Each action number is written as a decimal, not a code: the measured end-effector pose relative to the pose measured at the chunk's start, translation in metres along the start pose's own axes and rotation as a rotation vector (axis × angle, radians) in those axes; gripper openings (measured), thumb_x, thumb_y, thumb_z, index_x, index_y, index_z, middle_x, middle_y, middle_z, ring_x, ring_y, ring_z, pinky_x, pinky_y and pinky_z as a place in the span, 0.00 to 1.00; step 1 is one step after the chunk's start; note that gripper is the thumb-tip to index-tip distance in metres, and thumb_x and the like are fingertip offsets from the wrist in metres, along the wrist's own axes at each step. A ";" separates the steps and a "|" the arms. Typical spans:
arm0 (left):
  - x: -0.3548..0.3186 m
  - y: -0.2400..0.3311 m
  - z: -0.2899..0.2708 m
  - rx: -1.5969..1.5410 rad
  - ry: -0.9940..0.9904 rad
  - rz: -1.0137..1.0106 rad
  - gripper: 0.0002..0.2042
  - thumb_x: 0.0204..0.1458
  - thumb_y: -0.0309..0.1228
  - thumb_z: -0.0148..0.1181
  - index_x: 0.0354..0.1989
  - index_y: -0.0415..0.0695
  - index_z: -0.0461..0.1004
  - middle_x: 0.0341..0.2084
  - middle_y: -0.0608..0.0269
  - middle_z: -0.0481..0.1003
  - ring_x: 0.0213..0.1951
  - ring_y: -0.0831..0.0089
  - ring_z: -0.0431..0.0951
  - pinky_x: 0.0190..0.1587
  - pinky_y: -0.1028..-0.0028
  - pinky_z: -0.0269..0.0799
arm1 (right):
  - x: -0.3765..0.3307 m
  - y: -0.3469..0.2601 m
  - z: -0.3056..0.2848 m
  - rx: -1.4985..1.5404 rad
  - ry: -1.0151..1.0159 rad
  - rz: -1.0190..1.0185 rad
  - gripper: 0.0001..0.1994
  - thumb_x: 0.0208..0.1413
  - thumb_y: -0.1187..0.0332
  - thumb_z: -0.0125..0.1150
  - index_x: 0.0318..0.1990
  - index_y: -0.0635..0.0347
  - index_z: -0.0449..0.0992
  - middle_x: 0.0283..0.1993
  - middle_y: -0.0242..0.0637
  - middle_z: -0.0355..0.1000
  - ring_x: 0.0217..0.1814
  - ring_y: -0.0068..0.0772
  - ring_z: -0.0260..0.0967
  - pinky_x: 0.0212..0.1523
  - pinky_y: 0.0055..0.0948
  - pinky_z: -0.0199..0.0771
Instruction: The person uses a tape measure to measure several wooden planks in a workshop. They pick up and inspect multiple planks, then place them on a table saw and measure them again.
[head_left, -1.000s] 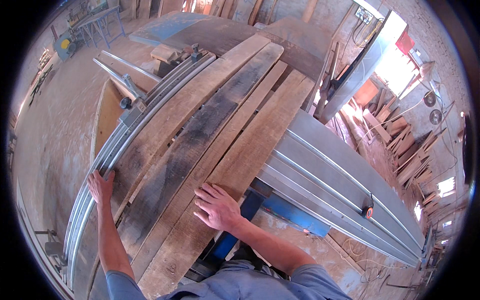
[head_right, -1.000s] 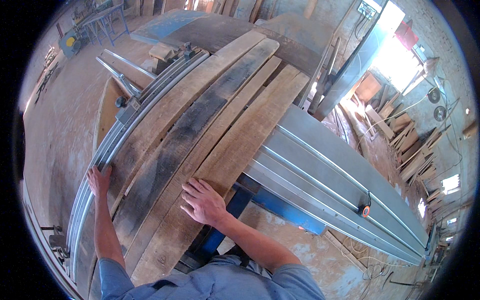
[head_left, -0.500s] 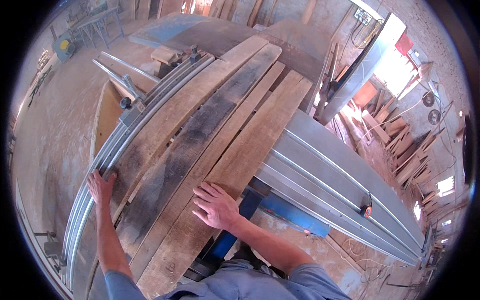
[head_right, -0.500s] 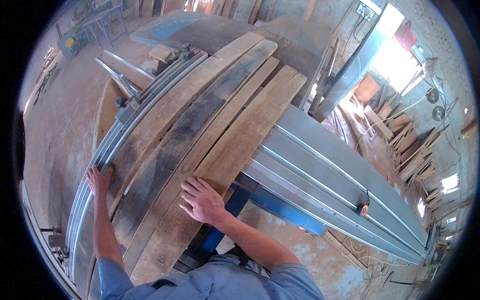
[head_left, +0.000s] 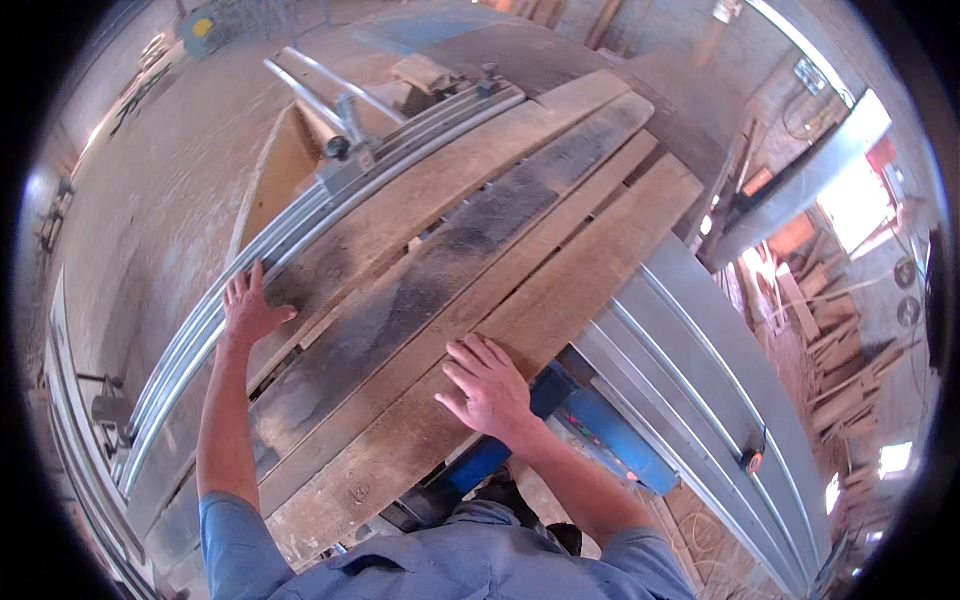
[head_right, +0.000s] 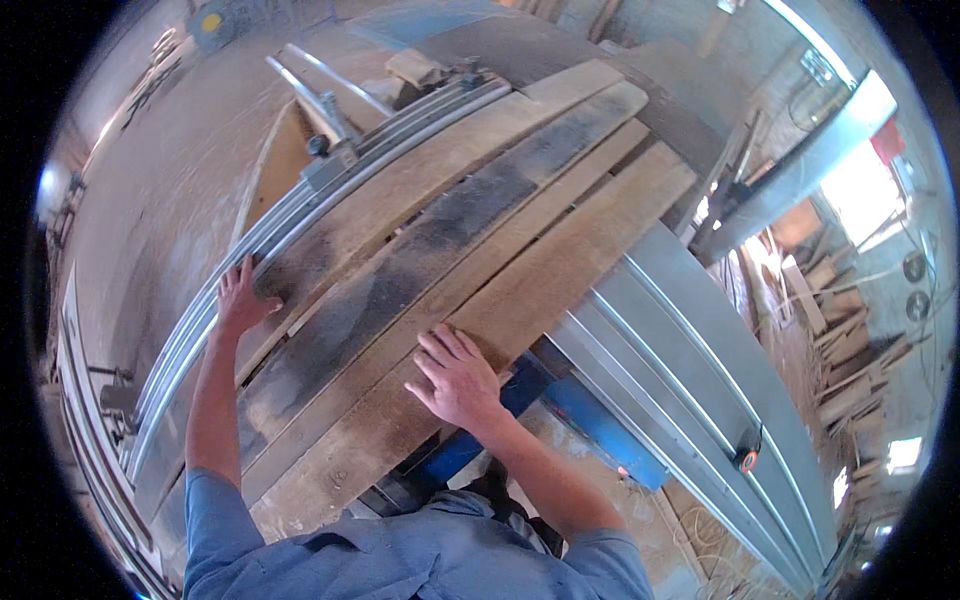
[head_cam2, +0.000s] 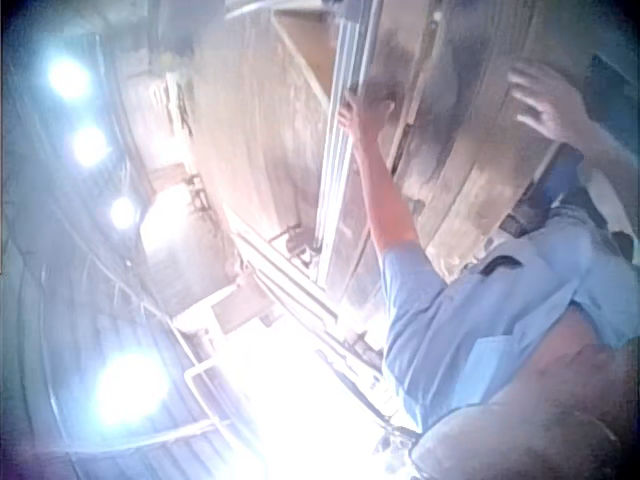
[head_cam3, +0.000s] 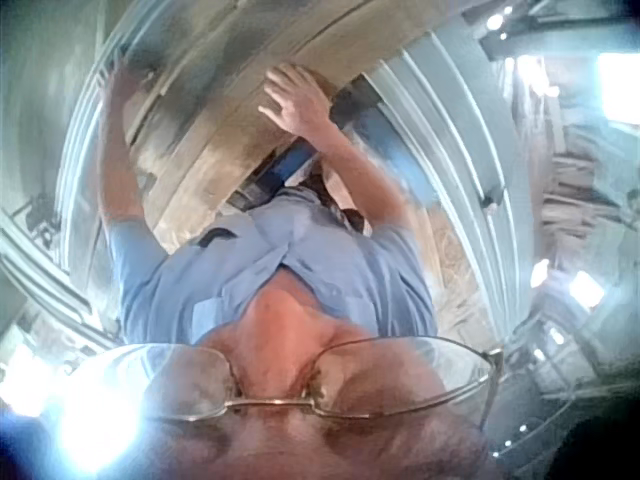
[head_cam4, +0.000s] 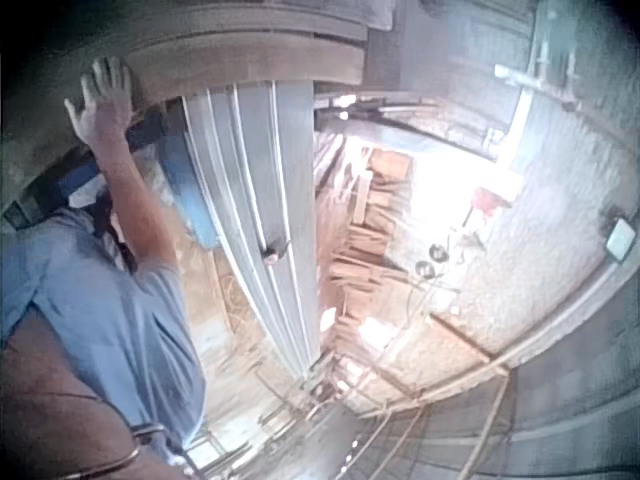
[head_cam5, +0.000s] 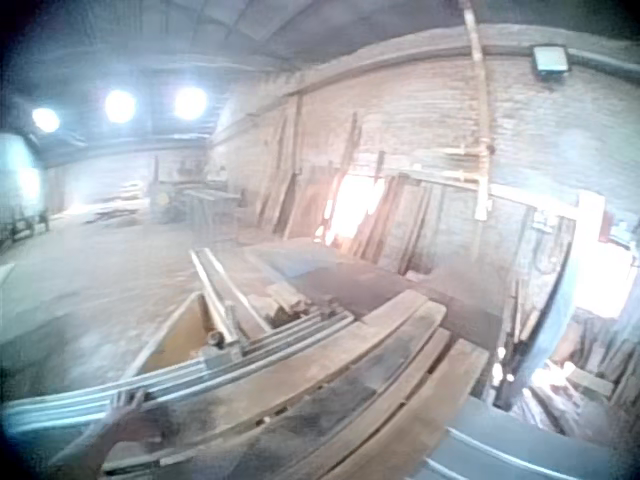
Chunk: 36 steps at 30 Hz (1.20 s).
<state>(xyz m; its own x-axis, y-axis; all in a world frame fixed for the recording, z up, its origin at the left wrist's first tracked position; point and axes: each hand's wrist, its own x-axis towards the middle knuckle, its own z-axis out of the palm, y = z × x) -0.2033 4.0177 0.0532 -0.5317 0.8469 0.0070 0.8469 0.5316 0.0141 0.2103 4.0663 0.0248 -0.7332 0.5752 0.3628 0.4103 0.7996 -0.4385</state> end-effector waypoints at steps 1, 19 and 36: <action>0.000 0.001 0.002 -0.005 0.018 0.014 0.54 0.32 0.47 0.74 0.69 0.45 0.50 0.62 0.42 0.56 0.65 0.45 0.54 0.67 0.50 0.47 | 0.002 -0.001 -0.003 -0.015 -0.016 0.009 0.21 0.49 0.53 0.65 0.43 0.60 0.77 0.57 0.40 0.68 0.66 0.45 0.58 0.66 0.44 0.56; -0.004 0.004 -0.002 -0.069 0.032 -0.103 0.53 0.29 0.41 0.76 0.68 0.45 0.53 0.61 0.46 0.58 0.64 0.48 0.55 0.67 0.53 0.45 | 0.253 0.031 0.099 -0.316 -0.279 0.293 0.47 0.52 0.35 0.49 0.68 0.65 0.51 0.73 0.57 0.42 0.76 0.56 0.32 0.72 0.55 0.26; 0.013 -0.021 0.056 -0.087 0.442 -0.088 0.32 0.51 0.47 0.58 0.61 0.40 0.62 0.56 0.45 0.65 0.60 0.47 0.61 0.64 0.53 0.50 | 0.255 0.033 0.104 -0.256 -0.214 0.299 0.43 0.56 0.38 0.47 0.67 0.66 0.54 0.73 0.55 0.43 0.77 0.54 0.32 0.72 0.53 0.28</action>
<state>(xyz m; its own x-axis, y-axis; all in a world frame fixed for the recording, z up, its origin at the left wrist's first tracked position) -0.2275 4.0182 -0.0026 -0.5700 0.7018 0.4274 0.8047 0.5819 0.1177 -0.0197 4.2215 0.0175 -0.6468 0.7602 0.0614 0.7224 0.6364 -0.2704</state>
